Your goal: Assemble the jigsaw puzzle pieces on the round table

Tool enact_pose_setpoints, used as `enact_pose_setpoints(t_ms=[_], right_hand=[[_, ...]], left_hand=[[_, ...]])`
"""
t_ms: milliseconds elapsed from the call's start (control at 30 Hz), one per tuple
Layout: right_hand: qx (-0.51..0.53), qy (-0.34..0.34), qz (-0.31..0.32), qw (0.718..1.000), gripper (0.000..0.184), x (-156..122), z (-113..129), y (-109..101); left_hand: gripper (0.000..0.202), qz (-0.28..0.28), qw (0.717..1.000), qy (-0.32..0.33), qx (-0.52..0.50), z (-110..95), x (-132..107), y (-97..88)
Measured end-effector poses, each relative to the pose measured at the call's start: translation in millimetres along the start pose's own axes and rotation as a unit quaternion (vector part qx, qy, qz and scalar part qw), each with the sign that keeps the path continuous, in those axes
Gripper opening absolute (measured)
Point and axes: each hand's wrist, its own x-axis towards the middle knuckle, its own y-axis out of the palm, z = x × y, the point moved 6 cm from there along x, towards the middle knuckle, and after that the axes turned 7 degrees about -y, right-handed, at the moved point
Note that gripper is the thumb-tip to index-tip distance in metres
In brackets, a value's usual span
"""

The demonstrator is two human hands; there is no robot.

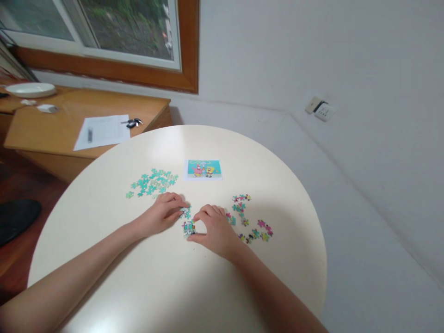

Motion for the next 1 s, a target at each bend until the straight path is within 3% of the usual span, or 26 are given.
enact_pose_setpoints(t_ms=[1000], right_hand=[[-0.002, 0.033, 0.020, 0.999, 0.034, 0.7, -2.0, -2.9]], left_hand=[[0.024, 0.014, 1.000, 0.004, 0.003, -0.8, 0.2, 0.8]])
